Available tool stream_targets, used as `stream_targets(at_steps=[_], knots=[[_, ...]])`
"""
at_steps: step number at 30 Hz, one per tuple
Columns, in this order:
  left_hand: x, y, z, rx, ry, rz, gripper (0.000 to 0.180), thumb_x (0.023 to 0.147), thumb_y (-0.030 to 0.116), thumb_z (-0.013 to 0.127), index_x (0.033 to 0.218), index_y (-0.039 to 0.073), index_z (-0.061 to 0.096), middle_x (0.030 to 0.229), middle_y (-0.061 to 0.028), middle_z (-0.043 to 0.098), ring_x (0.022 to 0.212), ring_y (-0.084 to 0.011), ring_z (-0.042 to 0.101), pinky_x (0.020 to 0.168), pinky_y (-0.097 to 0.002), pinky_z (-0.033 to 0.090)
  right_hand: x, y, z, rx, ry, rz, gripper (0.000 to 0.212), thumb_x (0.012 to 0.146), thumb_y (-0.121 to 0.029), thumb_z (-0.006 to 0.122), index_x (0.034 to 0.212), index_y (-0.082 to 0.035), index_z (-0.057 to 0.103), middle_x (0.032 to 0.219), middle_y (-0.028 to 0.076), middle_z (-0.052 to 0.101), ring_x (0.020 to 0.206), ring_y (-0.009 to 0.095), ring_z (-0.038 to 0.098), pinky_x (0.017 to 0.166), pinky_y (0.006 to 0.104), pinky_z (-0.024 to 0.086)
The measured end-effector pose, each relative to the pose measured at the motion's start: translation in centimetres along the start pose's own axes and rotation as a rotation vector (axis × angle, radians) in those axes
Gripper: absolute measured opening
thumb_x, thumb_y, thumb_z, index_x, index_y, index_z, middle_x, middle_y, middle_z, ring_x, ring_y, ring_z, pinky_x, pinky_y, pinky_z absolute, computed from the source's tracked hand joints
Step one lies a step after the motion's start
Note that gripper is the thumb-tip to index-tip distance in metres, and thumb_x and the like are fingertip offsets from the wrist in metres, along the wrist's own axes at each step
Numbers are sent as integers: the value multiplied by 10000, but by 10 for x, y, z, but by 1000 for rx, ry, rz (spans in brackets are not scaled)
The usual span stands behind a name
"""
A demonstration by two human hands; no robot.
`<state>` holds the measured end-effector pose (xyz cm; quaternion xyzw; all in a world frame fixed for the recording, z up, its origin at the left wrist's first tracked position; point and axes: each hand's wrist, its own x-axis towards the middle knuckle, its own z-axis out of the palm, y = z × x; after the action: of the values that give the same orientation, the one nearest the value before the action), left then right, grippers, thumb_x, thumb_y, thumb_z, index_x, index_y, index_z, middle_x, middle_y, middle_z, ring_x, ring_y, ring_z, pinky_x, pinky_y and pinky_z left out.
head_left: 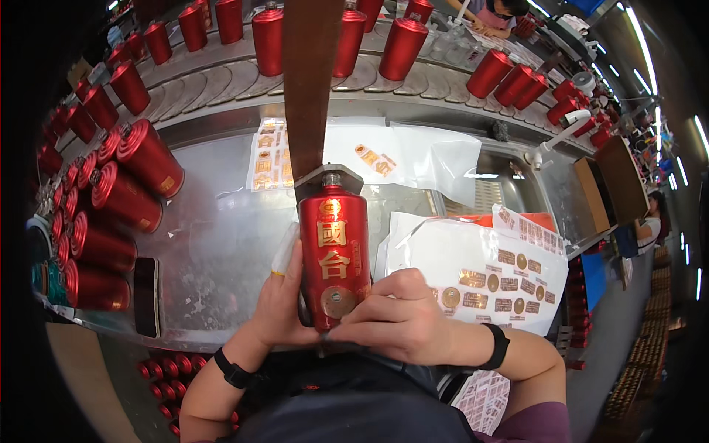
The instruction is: Apply gold decorative labels and clean red liquor bottles on a production assembly line.
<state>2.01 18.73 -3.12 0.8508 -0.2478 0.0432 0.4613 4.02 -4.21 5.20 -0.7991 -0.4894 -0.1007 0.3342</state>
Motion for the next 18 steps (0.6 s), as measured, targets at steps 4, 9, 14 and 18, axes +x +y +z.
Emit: stream_targets(at_steps=[4, 9, 14, 18], knots=[[1, 2, 0, -56, -19, -19, 1301, 624, 355, 878, 1512, -53, 20, 1479, -267, 356, 1350, -386, 422, 1105, -438, 347, 30, 44, -9, 228, -21, 269, 196, 750, -154, 731, 945, -173, 740, 821, 18, 652, 834, 234, 527, 779, 365, 417], [7, 6, 0, -44, -12, 18, 1227, 646, 277, 864, 1510, -24, 46, 1439, -184, 429, 1292, -302, 497, 1092, -423, 376, 32, 59, -15, -19, 146, 285, 251, 719, -108, 739, 956, -190, 735, 847, -11, 657, 852, 218, 532, 753, 342, 391], [3, 5, 4, -262, -31, -73, 1263, 638, 285, 853, 1517, -41, 6, 1403, -235, 460, 1280, -389, 491, 1042, -431, 412, -1, 2, 6, -30, 112, -60, 305, 698, -129, 762, 984, -234, 735, 849, -85, 642, 787, 144, 544, 768, 319, 385], [-2, -1, 6, -78, -31, -36, 1297, 604, 303, 882, 1519, -29, 25, 1444, -225, 396, 1319, -357, 438, 1066, -429, 385, 22, 39, -5, 104, 22, 162, 270, 668, -167, 758, 935, -183, 723, 803, 5, 602, 785, 235, 533, 757, 378, 412]])
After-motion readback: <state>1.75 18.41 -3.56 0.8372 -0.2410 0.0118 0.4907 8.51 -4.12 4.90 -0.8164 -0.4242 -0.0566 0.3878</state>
